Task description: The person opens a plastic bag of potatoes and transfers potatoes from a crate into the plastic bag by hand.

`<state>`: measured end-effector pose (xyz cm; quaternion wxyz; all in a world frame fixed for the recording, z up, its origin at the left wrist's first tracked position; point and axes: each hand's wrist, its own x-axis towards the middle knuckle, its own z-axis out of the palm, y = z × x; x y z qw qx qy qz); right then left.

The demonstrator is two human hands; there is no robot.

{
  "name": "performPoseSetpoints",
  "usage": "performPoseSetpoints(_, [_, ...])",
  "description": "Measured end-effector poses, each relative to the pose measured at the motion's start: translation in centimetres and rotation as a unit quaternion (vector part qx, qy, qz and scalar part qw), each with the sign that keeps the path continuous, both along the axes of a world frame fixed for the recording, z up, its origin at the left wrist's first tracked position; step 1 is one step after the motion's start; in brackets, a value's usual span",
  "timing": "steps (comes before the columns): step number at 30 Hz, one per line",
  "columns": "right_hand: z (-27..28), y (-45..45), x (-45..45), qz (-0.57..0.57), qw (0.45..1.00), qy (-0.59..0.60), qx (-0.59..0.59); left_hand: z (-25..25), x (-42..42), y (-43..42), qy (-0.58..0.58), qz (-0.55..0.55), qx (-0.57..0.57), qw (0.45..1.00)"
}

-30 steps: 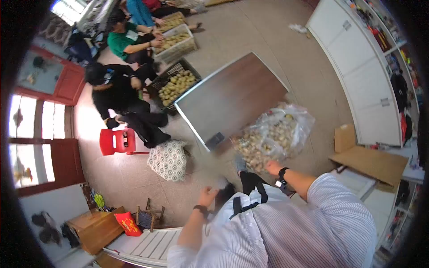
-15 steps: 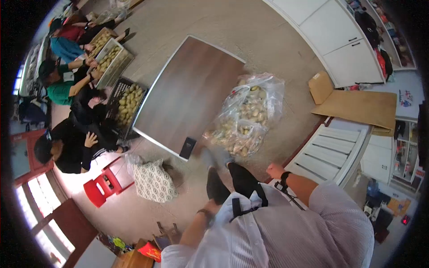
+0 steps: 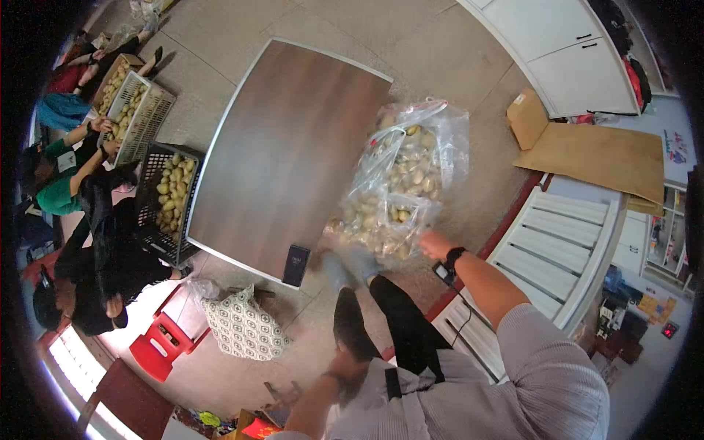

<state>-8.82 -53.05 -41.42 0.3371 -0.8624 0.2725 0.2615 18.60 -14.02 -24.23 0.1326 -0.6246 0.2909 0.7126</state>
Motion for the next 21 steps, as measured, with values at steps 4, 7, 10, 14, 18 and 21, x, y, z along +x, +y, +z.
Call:
performPoseSetpoints(4, [-1.5,-7.1,8.9,-0.329,0.931,0.104,0.120,-3.0,1.0,0.1,0.041,-0.039,0.015,0.998])
performPoseSetpoints(7, [-5.3,-11.5,12.6,-0.392,0.915,0.032,0.092,-3.3,2.4,0.4,-0.004,0.061,-0.043,0.997])
performPoseSetpoints(10, [-8.3,-14.3,17.7,-0.570,0.811,0.070,0.116,-3.0,4.9,-1.9,-0.020,0.159,-0.013,0.987])
performPoseSetpoints(14, [-14.0,-16.2,19.7,-0.609,0.788,-0.046,0.078,-3.9,6.2,-1.4,-0.048,0.223,-0.011,0.974])
performPoseSetpoints(18, [-15.1,-17.9,21.7,-0.704,0.708,0.005,0.056,-5.3,5.7,3.2,-0.110,0.165,-0.056,0.979])
performPoseSetpoints(21, [-19.1,-18.5,19.6,-0.694,0.699,-0.125,0.121,-4.8,6.5,0.7,-0.060,0.150,-0.097,0.982])
